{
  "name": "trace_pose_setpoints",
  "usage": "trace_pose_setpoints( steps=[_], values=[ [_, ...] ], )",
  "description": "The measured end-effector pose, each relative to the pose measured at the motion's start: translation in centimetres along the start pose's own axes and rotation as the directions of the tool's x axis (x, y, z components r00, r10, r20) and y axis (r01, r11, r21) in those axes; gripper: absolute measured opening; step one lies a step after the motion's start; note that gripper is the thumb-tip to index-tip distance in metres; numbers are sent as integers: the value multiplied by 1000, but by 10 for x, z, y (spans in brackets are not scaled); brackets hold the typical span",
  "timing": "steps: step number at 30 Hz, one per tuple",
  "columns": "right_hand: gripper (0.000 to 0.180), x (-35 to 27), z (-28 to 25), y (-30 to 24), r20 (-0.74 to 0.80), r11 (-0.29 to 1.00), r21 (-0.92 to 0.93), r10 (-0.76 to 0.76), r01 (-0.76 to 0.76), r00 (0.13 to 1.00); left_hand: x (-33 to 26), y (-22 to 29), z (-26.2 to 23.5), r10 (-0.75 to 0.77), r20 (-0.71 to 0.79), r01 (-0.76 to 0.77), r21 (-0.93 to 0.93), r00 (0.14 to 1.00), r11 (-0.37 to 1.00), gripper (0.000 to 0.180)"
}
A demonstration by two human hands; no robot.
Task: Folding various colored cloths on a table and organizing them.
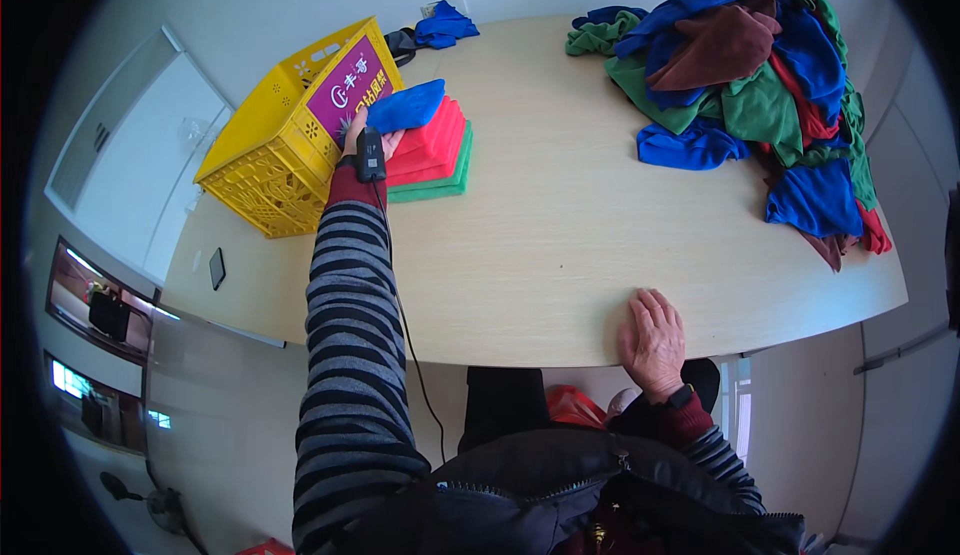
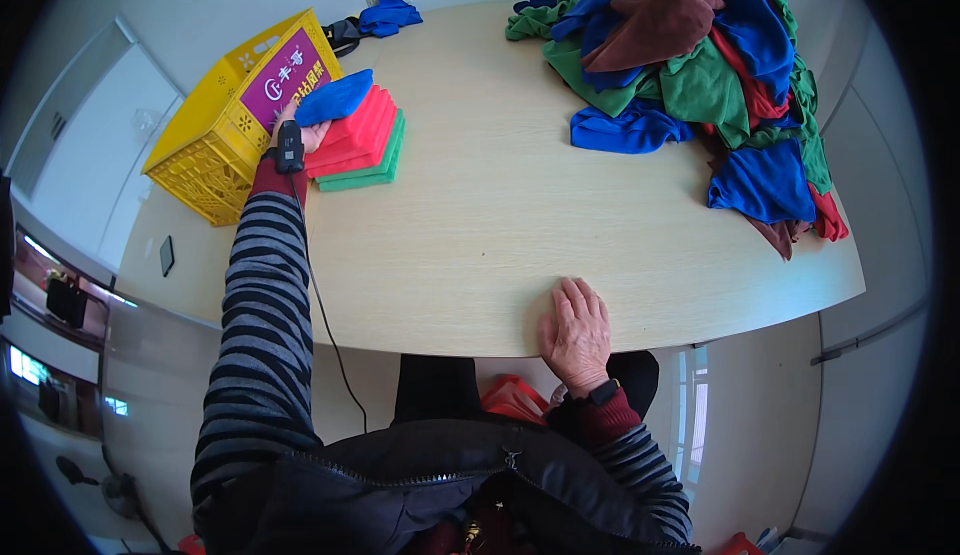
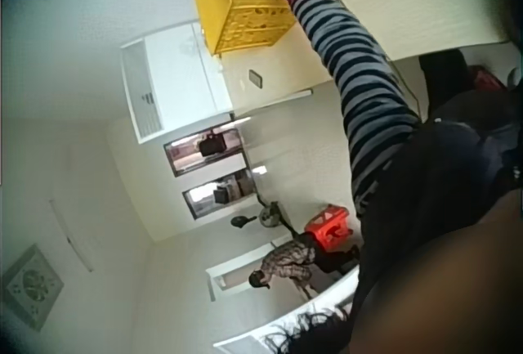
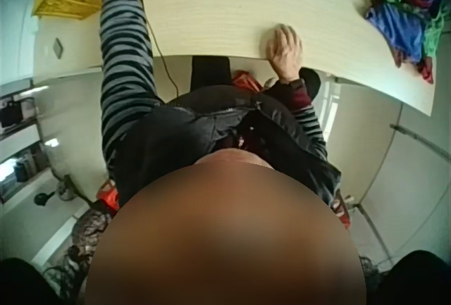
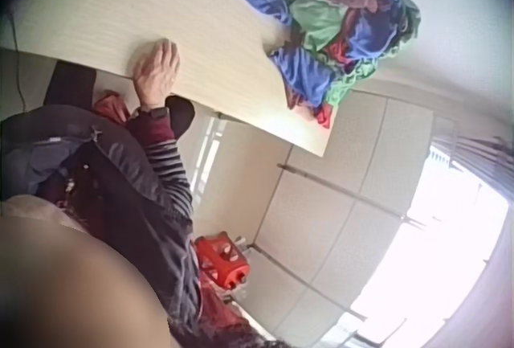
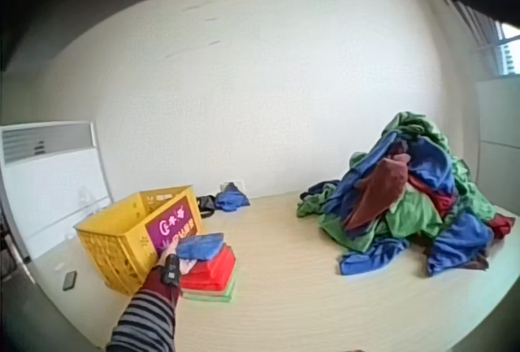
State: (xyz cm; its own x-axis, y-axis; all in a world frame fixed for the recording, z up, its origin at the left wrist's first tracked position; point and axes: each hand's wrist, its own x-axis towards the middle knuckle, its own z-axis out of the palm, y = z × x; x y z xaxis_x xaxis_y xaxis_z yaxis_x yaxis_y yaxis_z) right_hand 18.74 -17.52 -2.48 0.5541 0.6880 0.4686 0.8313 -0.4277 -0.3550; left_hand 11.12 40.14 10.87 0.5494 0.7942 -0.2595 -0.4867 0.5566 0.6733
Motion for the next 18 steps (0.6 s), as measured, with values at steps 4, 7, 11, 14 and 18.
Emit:
trace_pose_setpoints(
  steps=[4, 7, 11, 14, 18],
  values=[
    [41, 2, 0, -1, -1, 1000, 9, -6, 6, 1000, 32, 15, -11, 96, 54, -102, 110, 994, 989, 41],
    [41, 2, -1, -2, 5, 1000, 17, -7, 7, 1000, 55, 19, -16, 296, 90, -310, 272, 951, 911, 44],
    [41, 2, 0, 1, 14, 1000, 17, 1, -2, 1000, 64, 15, -27, 296, 41, -286, 407, 954, 867, 41],
    [41, 2, 1, 5, 19, 1000, -6, 3, -3, 1000, 61, 5, -30, 243, 85, -256, 244, 966, 935, 42],
    [41, 0, 1, 0, 11, 1000, 26, -8, 7, 1000, 59, 32, -44, 270, 139, -295, 220, 953, 930, 49]
  ],
)
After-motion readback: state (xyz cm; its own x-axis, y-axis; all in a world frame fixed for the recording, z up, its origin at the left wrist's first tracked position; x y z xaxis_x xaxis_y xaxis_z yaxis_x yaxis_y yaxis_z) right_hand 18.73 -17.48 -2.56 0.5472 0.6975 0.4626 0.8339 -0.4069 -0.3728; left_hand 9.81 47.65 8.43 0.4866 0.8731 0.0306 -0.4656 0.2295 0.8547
